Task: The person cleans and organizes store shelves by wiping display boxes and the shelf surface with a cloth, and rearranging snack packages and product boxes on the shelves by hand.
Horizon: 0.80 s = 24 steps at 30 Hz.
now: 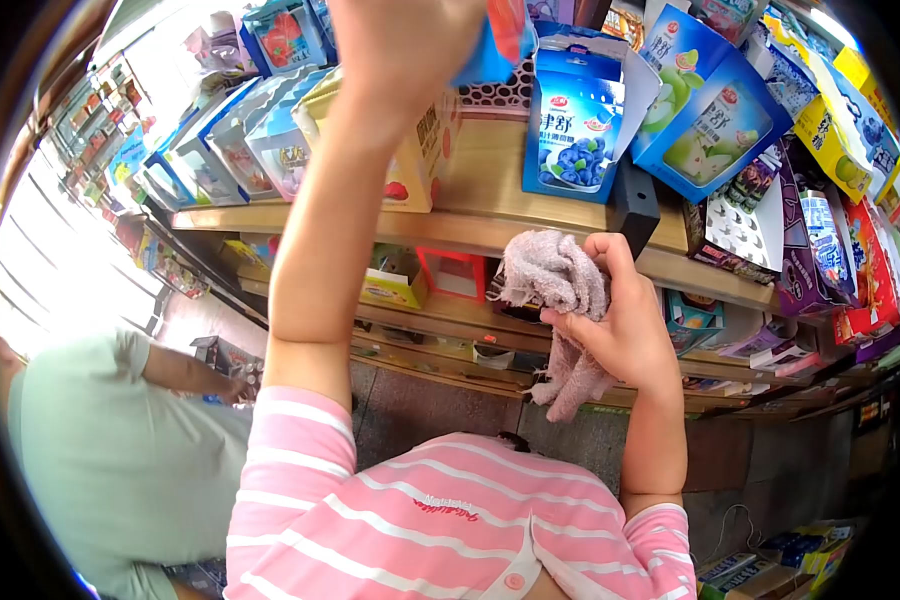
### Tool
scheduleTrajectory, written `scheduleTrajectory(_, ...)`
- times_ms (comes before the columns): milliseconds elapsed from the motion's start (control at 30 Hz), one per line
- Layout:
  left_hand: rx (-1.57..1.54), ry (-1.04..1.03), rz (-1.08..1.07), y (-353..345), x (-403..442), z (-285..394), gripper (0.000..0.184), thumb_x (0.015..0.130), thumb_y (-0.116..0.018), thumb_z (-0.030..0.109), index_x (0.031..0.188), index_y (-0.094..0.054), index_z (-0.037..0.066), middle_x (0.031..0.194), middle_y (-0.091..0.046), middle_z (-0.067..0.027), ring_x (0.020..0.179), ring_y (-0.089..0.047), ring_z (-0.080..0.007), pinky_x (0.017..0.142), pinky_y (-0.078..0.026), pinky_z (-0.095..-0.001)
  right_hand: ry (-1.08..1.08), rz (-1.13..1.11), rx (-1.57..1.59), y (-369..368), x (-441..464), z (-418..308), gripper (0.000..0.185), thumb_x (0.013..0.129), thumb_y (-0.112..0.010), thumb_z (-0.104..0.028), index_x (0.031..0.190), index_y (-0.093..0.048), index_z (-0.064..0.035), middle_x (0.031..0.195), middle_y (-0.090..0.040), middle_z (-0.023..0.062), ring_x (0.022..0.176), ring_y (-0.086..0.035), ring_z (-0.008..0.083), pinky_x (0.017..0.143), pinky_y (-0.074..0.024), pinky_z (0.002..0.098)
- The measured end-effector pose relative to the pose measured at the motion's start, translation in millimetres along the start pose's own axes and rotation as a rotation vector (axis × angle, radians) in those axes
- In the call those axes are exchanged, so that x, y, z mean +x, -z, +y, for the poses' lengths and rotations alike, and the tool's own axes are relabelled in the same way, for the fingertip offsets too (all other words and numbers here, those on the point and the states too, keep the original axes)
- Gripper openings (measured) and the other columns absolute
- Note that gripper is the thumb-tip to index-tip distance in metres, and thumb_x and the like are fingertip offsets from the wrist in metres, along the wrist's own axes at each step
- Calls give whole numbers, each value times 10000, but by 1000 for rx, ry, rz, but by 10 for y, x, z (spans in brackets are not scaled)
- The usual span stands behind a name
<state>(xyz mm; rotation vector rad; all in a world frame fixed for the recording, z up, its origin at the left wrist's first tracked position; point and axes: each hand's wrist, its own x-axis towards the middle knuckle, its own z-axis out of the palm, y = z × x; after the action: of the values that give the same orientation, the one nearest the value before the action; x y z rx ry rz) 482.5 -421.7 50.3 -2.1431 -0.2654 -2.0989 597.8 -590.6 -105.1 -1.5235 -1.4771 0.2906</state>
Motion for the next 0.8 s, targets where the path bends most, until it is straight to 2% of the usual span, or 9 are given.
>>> scheduleTrajectory(100, -236, 9, 61, 145, 218, -181, 165, 844, -500, 89, 802, -587, -45, 688, -604, -72, 623, -523, -83, 593, -431, -242, 12, -92, 97, -71, 57, -5, 481, 676, -719, -109, 1041, -417, -26, 886, -580, 213, 864, -560, 421, 729, -451, 366)
scheduleTrajectory(167, -346, 81, 48, 260, 281, -277, 198, 865, -498, 97, 865, -610, -67, 752, -627, -50, 655, -528, -72, 612, -437, -220, 81, -112, 117, -158, 150, -59, 436, 664, -704, -48, 1020, -452, -25, 842, -588, 123, 750, -560, 174, 716, -444, 280)
scheduleTrajectory(233, -422, 82, 44, 342, 289, -315, 204, 883, -490, 98, 878, -616, -62, 764, -617, -29, 664, -520, -56, 612, -435, -211, 208, -26, 57, -320, 348, -159, 346, 682, -683, -69, 976, -508, -15, 830, -585, 125, 727, -578, 210, 696, -457, 309)
scheduleTrajectory(300, -454, 42, 57, 434, 293, -389, 196, 894, -483, 97, 879, -615, -46, 764, -609, -20, 668, -515, -48, 612, -429, -200, 358, 346, -288, -532, 626, -346, 263, 687, -667, -89, 918, -565, -15, 825, -594, 140, 726, -599, 273, 666, -468, 350)
scheduleTrajectory(367, -454, 50, 37, 547, 310, -461, 182, 900, -482, 98, 882, -609, -32, 760, -596, -9, 671, -503, -41, 616, -421, -194, 335, 506, -539, -785, 1031, -414, 221, 690, -633, -78, 897, -599, -10, 829, -600, 156, 745, -603, 316, 634, -478, 391)
scheduleTrajectory(500, -493, 7, 74, 653, 272, -550, 164, 904, -479, 90, 879, -600, -19, 760, -585, 2, 669, -489, -29, 610, -411, -181, -107, 345, -979, -1161, 1890, -93, 238, 701, -563, -48, 925, -614, 14, 925, -620, 204, 844, -628, 300, 671, -518, 376)
scheduleTrajectory(533, -473, 30, 72, 685, 249, -523, 168, 904, -478, 90, 882, -601, -22, 760, -588, -1, 662, -493, -28, 601, -413, -180, -121, 355, -985, -1139, 1959, -73, 238, 701, -563, -48, 925, -614, 14, 925, -620, 204, 844, -628, 300, 671, -518, 376)
scheduleTrajectory(600, -503, 6, 37, 733, 242, -533, 176, 905, -478, 92, 889, -603, -30, 761, -594, -7, 649, -502, -29, 584, -417, -178, -187, -27, -898, -1087, 2092, -22, 272, 728, -535, -86, 973, -619, -4, 1011, -615, 211, 927, -615, 311, 743, -510, 387)
scheduleTrajectory(800, -538, -6, 148, 672, 195, -643, 178, 902, -485, 98, 888, -601, -36, 755, -597, -17, 640, -506, -35, 584, -423, -182, -241, -200, -815, -1106, 2162, 114, 299, 789, -501, -162, 1032, -655, -84, 1118, -606, 136, 1030, -587, 264, 840, -464, 381)
